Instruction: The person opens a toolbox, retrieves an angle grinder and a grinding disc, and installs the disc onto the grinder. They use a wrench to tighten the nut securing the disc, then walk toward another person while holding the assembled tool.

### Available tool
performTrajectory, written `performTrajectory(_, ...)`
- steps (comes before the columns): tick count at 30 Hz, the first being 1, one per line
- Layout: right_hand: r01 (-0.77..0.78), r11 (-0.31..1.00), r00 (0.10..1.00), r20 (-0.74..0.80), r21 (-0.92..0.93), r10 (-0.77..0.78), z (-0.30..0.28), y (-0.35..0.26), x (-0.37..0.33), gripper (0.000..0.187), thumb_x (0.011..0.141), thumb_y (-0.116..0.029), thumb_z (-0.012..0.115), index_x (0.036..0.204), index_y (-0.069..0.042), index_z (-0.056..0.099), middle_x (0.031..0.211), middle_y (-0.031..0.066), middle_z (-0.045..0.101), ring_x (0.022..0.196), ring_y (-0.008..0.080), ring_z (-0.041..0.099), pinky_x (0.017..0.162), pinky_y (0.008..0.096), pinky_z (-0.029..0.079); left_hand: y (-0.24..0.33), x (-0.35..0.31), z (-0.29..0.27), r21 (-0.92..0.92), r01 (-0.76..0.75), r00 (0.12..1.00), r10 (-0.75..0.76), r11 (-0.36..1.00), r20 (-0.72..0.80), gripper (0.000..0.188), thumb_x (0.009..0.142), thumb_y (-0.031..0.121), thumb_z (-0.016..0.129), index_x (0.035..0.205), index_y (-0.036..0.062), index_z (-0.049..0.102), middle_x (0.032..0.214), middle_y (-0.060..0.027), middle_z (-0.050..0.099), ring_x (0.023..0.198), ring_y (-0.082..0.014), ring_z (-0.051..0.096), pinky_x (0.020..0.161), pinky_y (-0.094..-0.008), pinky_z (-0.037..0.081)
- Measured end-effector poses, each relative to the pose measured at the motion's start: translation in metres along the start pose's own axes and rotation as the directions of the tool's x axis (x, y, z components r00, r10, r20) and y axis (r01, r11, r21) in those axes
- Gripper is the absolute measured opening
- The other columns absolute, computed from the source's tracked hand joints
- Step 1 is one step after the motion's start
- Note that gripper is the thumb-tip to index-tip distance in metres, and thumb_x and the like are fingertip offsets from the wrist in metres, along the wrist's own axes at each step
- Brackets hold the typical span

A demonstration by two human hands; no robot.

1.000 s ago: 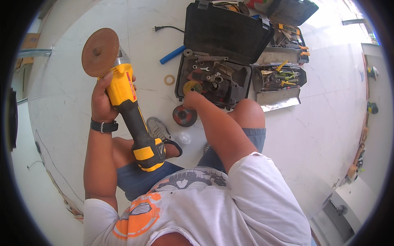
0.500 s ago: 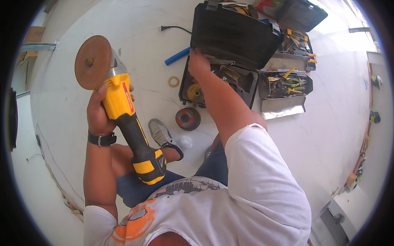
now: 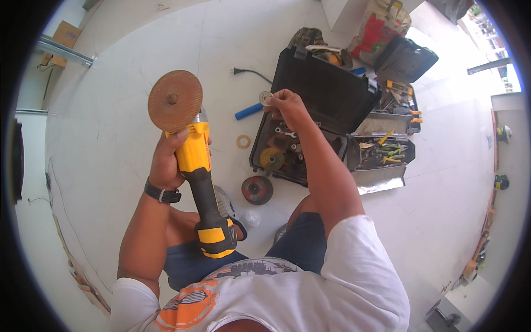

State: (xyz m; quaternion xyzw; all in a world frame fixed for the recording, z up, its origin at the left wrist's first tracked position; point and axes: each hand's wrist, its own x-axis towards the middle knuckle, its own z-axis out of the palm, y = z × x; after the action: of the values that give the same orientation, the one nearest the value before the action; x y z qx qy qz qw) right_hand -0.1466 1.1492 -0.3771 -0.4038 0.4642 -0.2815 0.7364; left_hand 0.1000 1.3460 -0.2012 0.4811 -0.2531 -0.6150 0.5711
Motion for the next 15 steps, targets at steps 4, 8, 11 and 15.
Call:
performTrajectory(4, 0.099, 0.915, 0.971, 0.164, 0.392, -0.175, 0.006, -0.056, -0.071, 0.014, 0.100, -0.013, 0.072, 0.103, -0.010, 0.058, 0.113, 0.0169, 0.071, 0.093, 0.0206, 0.074, 0.065, 0.0287, 0.054, -0.006, 0.013, 0.010, -0.049, -0.003, 0.999, 0.005, 0.999, 0.049, 0.052, 0.100, 0.030, 0.064, 0.142, 0.0067, 0.044, 0.108, -0.0185, 0.066, 0.084, -0.0257, 0.072, 0.070, -0.0415, 0.063)
performTrajectory(8, 0.162, 0.816, 0.917, 0.221, 0.555, -0.332, 0.019, -0.089, -0.116, 0.007, 0.103, -0.013, 0.067, 0.106, -0.010, 0.062, 0.135, 0.0230, 0.065, 0.101, 0.0208, 0.073, 0.071, 0.0284, 0.056, -0.012, 0.024, 0.022, -0.082, -0.033, 0.998, 0.037, 0.996, 0.047, 0.051, 0.099, 0.023, 0.065, 0.143, 0.0091, 0.043, 0.115, -0.0160, 0.065, 0.094, -0.0254, 0.072, 0.075, -0.0412, 0.063)
performTrajectory(11, 0.208, 0.798, 0.886, 0.236, 0.566, -0.398, 0.025, -0.108, -0.132, 0.008, 0.103, -0.014, 0.067, 0.109, -0.009, 0.063, 0.141, 0.0243, 0.061, 0.105, 0.0209, 0.072, 0.073, 0.0283, 0.056, -0.014, 0.030, 0.028, -0.063, 0.013, 1.000, -0.015, 0.998, -0.024, 0.051, 0.098, 0.017, 0.067, 0.142, 0.0099, 0.043, 0.118, -0.0143, 0.064, 0.098, -0.0248, 0.071, 0.077, -0.0406, 0.063)
performTrajectory(15, 0.252, 0.846, 0.875, 0.263, 0.470, -0.406, 0.034, -0.131, -0.143, 0.013, 0.102, -0.016, 0.068, 0.110, -0.007, 0.063, 0.141, 0.0239, 0.060, 0.105, 0.0211, 0.072, 0.076, 0.0288, 0.057, -0.009, 0.028, 0.034, -0.127, 0.024, 0.999, -0.020, 0.992, 0.035, 0.053, 0.094, 0.017, 0.074, 0.134, 0.0063, 0.041, 0.121, -0.0113, 0.063, 0.107, -0.0200, 0.068, 0.088, -0.0367, 0.059)
